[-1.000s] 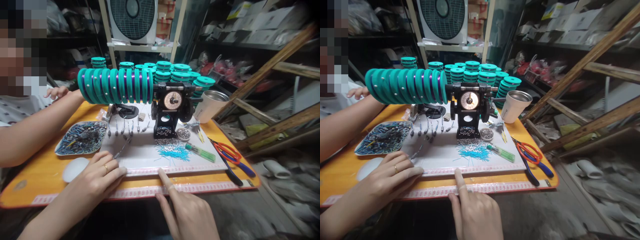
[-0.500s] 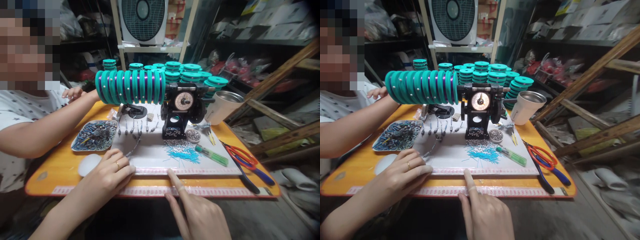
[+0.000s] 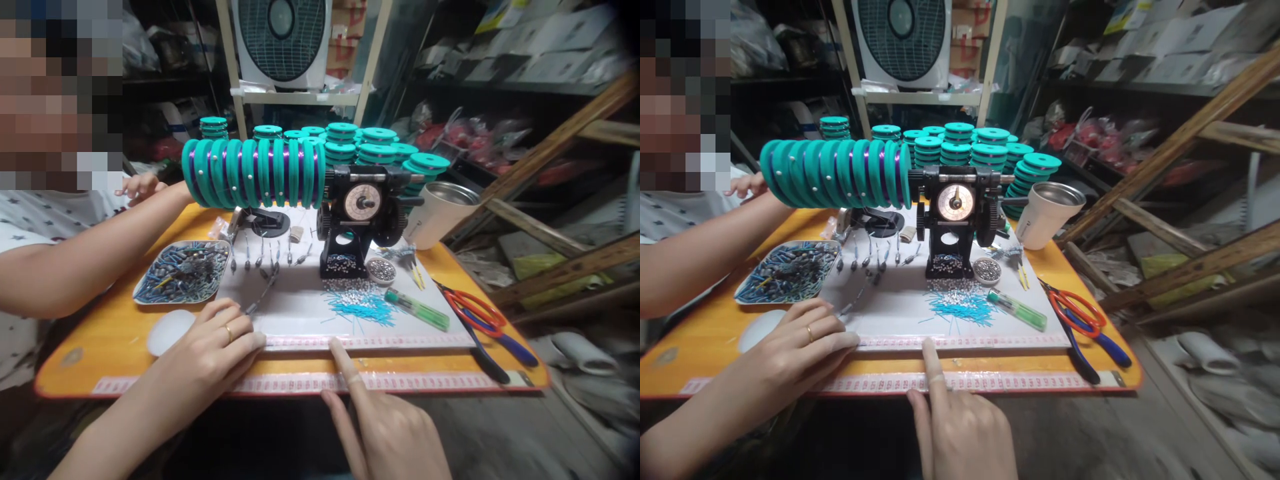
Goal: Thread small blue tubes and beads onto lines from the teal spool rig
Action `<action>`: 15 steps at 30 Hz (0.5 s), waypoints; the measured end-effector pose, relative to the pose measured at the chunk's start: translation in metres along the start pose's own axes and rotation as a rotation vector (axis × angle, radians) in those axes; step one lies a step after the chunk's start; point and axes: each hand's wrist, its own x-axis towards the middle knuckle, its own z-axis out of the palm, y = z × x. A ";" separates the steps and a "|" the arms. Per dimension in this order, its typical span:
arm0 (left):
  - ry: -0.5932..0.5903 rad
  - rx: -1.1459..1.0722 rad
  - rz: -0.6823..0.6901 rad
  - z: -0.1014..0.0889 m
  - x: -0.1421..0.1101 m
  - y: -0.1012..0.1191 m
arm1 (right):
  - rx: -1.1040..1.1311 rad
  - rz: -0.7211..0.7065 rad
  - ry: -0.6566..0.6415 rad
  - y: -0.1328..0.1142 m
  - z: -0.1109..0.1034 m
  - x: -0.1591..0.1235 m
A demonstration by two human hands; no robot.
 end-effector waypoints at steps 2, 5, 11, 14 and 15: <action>0.002 0.001 0.005 0.001 -0.001 -0.001 | 0.030 -0.001 -0.019 0.000 -0.001 0.000; -0.001 0.006 0.006 0.002 -0.002 -0.002 | 0.054 0.010 -0.048 0.001 -0.002 -0.002; 0.005 0.018 -0.002 0.000 0.000 0.000 | 0.030 0.020 -0.040 0.001 -0.001 -0.003; 0.007 0.022 -0.020 -0.001 0.001 0.001 | 0.009 0.014 -0.001 0.001 0.000 -0.001; 0.012 0.023 -0.032 -0.001 0.001 0.002 | 0.007 0.013 0.000 0.001 0.000 0.000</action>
